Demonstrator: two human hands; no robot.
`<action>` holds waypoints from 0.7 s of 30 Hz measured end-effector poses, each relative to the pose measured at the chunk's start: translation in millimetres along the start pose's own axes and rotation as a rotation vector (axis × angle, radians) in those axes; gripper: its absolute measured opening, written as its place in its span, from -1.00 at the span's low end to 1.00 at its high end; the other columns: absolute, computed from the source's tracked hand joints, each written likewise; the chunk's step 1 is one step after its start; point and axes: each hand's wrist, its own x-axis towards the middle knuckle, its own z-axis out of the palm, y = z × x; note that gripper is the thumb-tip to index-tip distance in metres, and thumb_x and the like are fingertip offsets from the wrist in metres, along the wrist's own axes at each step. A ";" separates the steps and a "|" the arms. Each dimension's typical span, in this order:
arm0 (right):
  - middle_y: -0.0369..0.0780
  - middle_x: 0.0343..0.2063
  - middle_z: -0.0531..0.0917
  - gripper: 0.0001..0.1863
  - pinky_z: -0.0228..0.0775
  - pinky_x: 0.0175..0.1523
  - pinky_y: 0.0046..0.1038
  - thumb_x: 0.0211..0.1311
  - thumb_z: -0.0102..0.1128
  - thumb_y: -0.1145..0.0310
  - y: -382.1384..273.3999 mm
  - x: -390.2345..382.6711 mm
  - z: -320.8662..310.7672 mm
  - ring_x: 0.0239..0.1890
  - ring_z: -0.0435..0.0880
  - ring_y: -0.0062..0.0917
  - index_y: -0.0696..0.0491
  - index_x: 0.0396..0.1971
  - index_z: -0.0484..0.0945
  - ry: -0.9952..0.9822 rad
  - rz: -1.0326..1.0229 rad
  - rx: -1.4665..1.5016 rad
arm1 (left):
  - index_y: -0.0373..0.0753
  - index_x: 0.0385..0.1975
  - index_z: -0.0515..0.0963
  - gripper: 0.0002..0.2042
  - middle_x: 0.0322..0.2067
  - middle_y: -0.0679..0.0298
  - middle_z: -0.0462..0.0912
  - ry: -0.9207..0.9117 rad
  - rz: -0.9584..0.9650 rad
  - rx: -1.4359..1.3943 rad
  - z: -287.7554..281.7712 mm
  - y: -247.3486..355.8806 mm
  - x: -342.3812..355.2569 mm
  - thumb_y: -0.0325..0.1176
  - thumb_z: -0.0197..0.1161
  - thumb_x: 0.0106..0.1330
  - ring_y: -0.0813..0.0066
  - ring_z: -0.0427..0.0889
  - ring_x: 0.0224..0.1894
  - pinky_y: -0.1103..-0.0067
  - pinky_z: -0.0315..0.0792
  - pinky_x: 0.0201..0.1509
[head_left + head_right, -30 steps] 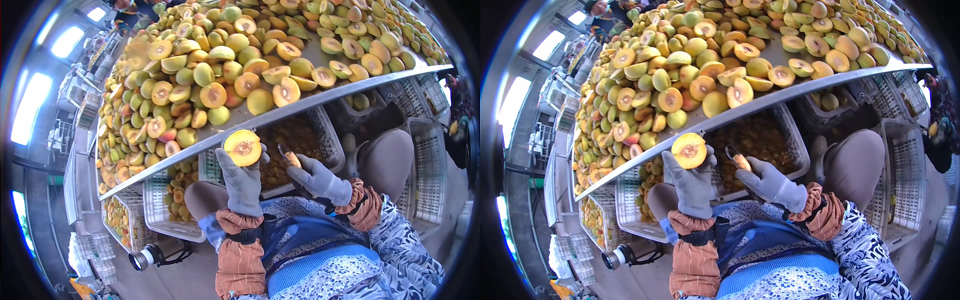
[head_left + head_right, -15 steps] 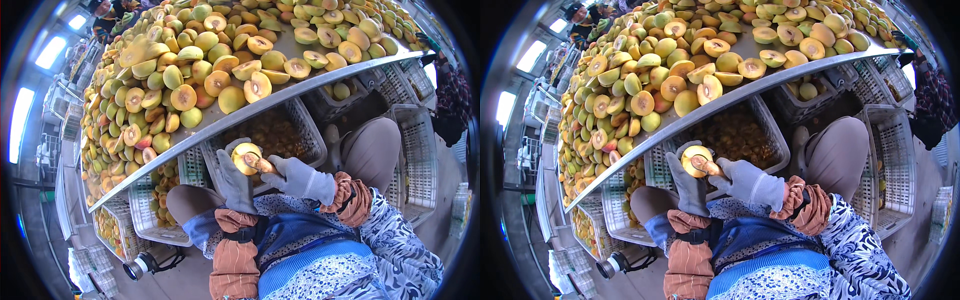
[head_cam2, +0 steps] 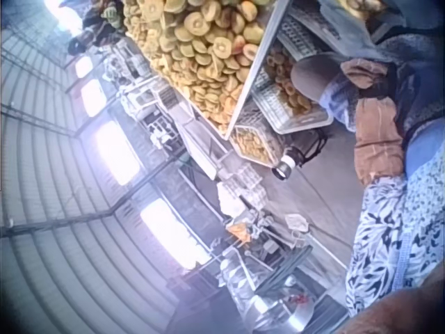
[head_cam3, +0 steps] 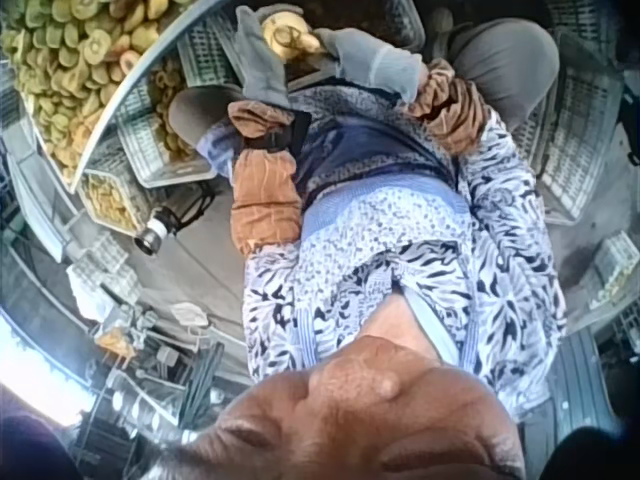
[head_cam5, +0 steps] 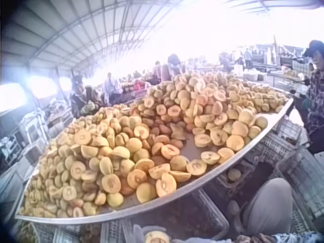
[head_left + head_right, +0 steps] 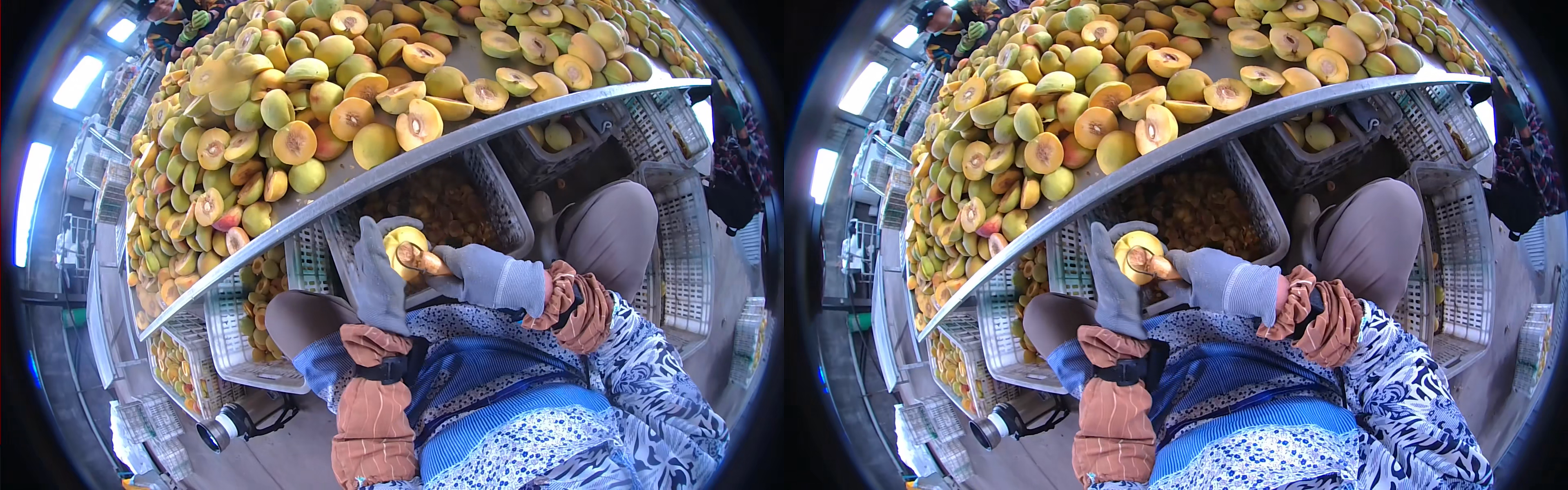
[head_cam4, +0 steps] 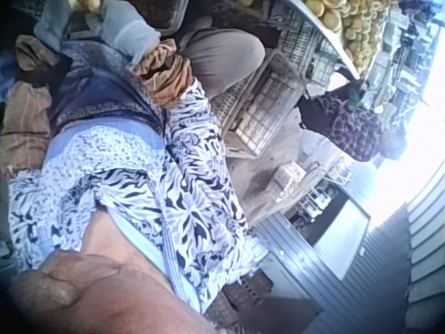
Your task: The recorder is using a small hand tool to remove the pits from halved peaches on a large sorting table.
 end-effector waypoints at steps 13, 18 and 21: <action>-0.26 -0.56 0.51 -0.61 0.36 -0.48 -0.53 0.19 -0.02 0.15 -23.2 1.1 -3.6 -0.58 0.47 -0.59 0.13 -0.12 0.34 -0.185 0.195 0.557 | -0.31 -0.25 0.39 -0.50 -0.39 0.18 0.51 0.406 0.000 -0.295 29.4 25.7 -18.1 0.06 -0.31 0.33 0.40 0.53 -0.38 0.56 0.45 -0.27; -0.11 -0.44 0.56 -0.63 0.36 -0.23 -0.45 0.14 0.03 0.20 -6.1 5.8 9.5 -0.38 0.54 -0.42 0.18 -0.18 0.37 -0.002 0.039 0.027 | -0.31 -0.35 0.42 -0.56 -0.47 0.14 0.52 0.312 -0.065 -0.394 28.0 17.7 -10.5 -0.03 -0.26 0.34 0.39 0.53 -0.50 0.58 0.47 -0.38; -0.05 -0.38 0.57 -0.62 0.36 -0.19 -0.42 0.11 0.05 0.19 -1.5 6.7 11.4 -0.30 0.55 -0.25 0.17 -0.18 0.37 -0.033 0.041 0.234 | -0.31 -0.37 0.41 -0.57 -0.48 0.13 0.52 0.343 -0.055 -0.443 36.6 22.6 -9.6 -0.04 -0.26 0.34 0.40 0.53 -0.51 0.58 0.46 -0.39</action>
